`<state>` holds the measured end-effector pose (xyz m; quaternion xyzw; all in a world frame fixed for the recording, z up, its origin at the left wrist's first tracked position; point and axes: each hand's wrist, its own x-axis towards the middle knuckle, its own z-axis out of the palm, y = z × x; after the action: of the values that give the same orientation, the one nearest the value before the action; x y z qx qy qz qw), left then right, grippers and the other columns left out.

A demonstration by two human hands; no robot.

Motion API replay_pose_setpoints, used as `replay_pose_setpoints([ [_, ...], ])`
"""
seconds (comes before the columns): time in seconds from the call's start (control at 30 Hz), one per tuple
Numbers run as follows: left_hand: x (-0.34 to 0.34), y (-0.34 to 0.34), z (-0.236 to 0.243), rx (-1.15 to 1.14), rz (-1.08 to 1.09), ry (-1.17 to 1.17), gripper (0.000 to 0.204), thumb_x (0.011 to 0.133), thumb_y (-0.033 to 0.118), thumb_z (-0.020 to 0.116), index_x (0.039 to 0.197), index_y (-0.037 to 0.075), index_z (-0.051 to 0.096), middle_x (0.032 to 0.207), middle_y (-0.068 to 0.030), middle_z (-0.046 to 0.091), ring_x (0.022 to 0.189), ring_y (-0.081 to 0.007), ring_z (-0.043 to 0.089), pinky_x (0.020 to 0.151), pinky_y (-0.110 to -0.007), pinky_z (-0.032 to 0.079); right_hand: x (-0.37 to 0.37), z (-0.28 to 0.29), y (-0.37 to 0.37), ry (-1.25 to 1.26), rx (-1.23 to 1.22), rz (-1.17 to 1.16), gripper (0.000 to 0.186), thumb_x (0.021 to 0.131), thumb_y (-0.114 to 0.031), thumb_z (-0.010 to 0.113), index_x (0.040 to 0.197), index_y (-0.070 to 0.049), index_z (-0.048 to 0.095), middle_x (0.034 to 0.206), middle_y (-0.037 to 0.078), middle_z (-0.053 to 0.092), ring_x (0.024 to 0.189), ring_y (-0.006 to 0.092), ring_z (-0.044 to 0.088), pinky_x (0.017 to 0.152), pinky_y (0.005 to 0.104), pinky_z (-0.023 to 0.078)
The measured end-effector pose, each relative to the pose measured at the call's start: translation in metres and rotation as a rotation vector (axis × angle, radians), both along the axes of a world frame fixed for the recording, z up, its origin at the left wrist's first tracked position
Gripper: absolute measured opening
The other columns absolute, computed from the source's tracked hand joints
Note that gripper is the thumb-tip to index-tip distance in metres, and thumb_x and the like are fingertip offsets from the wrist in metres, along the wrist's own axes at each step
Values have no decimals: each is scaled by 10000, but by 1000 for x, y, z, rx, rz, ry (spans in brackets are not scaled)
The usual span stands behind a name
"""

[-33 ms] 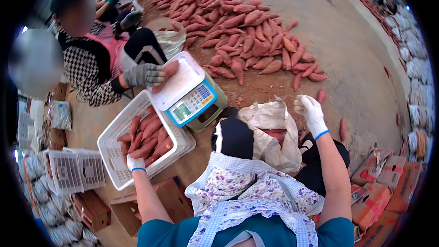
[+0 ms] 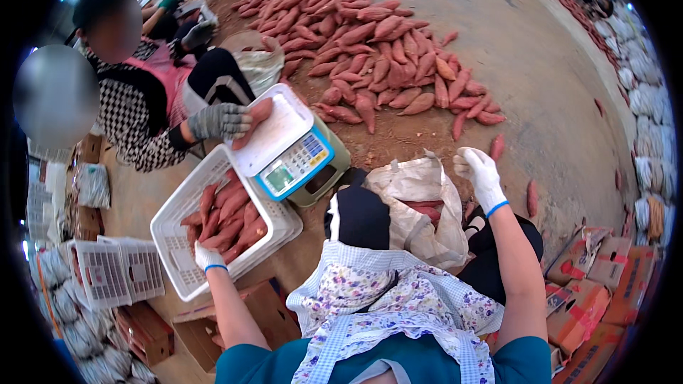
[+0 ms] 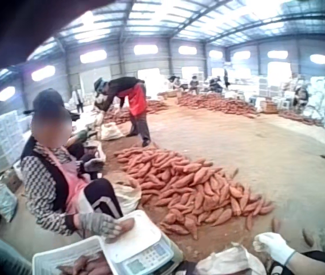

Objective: The person sits on the floor in a warehouse and sorts sweet potatoes from a large pile into a white plastic basket. They use a digital scale to weigh the potatoes and place them into a bag. Another person is visible in the background performing similar tasks.

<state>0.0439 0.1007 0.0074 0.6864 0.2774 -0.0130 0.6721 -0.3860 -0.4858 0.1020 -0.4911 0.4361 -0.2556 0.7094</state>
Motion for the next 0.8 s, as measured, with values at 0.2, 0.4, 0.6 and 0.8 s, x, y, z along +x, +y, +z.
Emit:
replay_pose_setpoints([
  [0.2,-88,-214,137,-260,-704,-474,262,915,29,541,1173,-14,555,1087,-117,631,954,-177,619,887,-292,485,47,-29,1,126,80,-27,286,929,-234,592,1114,-18,619,931,67,681,730,124,636,674,256,520],
  [0.4,-107,-368,129,-208,-1446,-248,241,906,28,566,1140,-24,588,1055,-93,660,977,-158,623,884,-280,487,72,-87,-36,399,12,102,306,893,-247,620,1089,-13,642,885,59,684,721,113,616,655,253,496],
  [0.6,-97,-463,67,173,-1791,-370,277,868,166,619,1113,36,624,1050,-137,668,976,-258,656,845,-331,505,58,-140,-126,655,-199,134,362,843,-294,646,1064,-7,655,927,102,696,799,177,658,757,307,518],
  [0.8,-101,-500,-22,106,-1837,-52,311,871,174,608,1145,26,612,1071,-142,668,1003,-244,651,879,-326,495,63,-186,-220,856,-607,128,391,820,-329,642,1059,-19,650,1025,197,671,965,329,648,877,389,496],
])
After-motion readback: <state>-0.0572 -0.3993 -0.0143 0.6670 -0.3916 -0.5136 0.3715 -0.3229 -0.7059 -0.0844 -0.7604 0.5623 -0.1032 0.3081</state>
